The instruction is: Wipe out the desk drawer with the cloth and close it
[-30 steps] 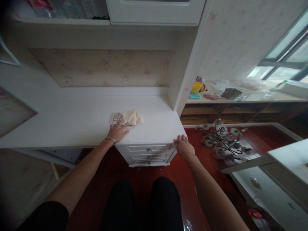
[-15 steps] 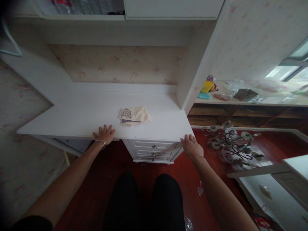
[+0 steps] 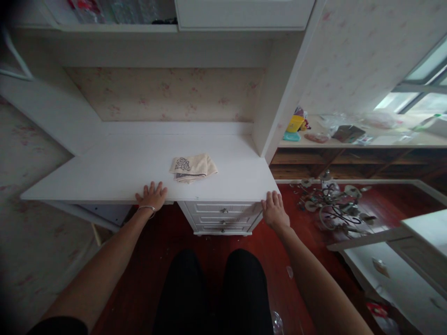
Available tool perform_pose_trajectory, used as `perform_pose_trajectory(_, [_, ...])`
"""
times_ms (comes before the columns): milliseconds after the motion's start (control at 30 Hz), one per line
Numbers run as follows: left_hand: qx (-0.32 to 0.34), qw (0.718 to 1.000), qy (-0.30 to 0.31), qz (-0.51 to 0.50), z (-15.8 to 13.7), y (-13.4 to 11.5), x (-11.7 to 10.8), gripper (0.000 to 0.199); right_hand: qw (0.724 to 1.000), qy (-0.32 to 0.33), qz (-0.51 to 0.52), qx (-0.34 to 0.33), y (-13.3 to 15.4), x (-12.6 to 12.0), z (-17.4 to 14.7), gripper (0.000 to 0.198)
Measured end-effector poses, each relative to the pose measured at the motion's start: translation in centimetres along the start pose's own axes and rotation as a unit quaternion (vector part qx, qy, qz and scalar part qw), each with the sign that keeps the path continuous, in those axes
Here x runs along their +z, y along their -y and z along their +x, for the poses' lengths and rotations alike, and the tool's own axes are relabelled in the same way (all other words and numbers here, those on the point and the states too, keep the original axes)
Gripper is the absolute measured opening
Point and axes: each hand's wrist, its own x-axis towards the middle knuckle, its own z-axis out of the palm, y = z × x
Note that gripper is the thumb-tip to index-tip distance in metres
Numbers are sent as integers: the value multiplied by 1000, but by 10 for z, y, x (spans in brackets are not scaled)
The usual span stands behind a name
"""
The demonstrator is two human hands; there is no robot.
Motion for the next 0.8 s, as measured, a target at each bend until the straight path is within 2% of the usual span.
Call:
perform_pose_trajectory(133, [1,1000,-7,-2,2,1,3,68,1000,17,1,2,-4,1,1,65])
perform_pose_trajectory(467, [3,1000,-19,7,1,3,5,68,1000,-7,-16,-19,-4,2,-1,65])
perform_pose_trajectory(800, [4,1000,-18,-6,-1,1,1,69,999,2,-28,-18,-4,3,0,63])
